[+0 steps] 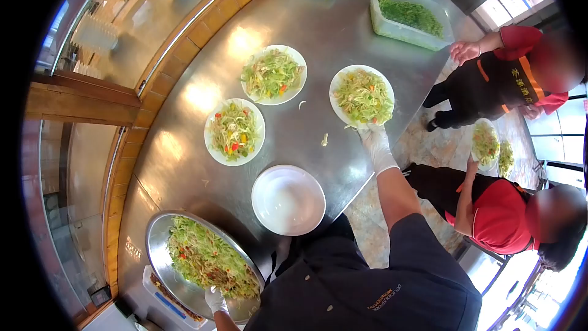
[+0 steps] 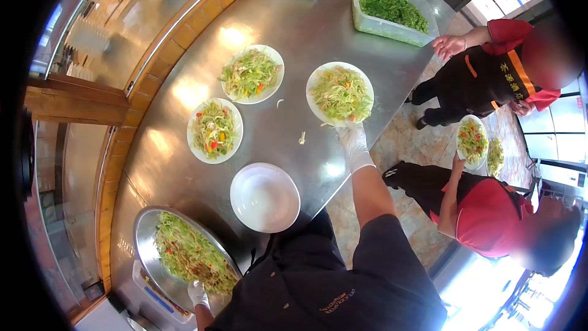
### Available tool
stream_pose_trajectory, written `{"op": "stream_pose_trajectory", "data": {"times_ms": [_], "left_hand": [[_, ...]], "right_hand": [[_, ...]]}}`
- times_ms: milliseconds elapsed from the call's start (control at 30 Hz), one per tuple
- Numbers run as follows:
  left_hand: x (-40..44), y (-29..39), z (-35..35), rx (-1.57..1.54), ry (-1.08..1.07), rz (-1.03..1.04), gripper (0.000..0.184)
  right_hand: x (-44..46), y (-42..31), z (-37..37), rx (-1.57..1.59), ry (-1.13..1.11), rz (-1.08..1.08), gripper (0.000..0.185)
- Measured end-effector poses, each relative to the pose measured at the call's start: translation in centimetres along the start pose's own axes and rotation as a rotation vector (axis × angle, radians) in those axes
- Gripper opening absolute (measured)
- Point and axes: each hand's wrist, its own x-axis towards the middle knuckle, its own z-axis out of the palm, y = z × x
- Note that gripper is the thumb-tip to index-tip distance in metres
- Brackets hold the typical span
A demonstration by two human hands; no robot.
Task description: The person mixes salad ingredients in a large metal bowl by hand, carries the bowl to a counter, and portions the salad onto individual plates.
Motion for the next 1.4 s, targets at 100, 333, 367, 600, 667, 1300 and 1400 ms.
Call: {"op": "stream_pose_trajectory", "data": {"times_ms": [100, 333, 367, 600, 667, 1300, 1400], "left_hand": [[-0.1, -0.2, 0.8, 0.016, -0.002, 0.002, 0.035], [0.3, -2.1, 3.0, -0.059, 0.041, 0.016, 0.038], [-0.5, -0.3, 3.3, -0.1, 0.05, -0.016, 0.039], [2.9, -9.1, 7.8, -0.7, 0.002, 0.192, 0.019], [-1.4, -2.3, 4.1, -0.203, 0.089, 0.042, 0.038], [16.3, 4.2, -6.5, -0.097, 0.237, 0.171, 0.093], [16.3, 12.2, -4.9, -0.034, 0.084, 0.281, 0.083]], "right_hand": [[0.0, -0.2, -0.8, 0.068, -0.057, 0.023, 0.059], [-6.9, 2.9, -5.1, -0.559, -0.099, 0.353, 0.024], [-8.9, 3.8, -4.3, -0.77, -0.143, 0.392, 0.022], [-21.4, 7.7, 4.4, -1.911, -0.434, 0.15, 0.053], [-21.2, 8.3, 3.3, -1.719, -0.577, 0.191, 0.055], [-39.9, 2.9, 10.2, -1.502, -0.502, -0.397, 0.031], [-43.9, 4.6, 9.3, -1.184, -0.391, -0.266, 0.033]]}}
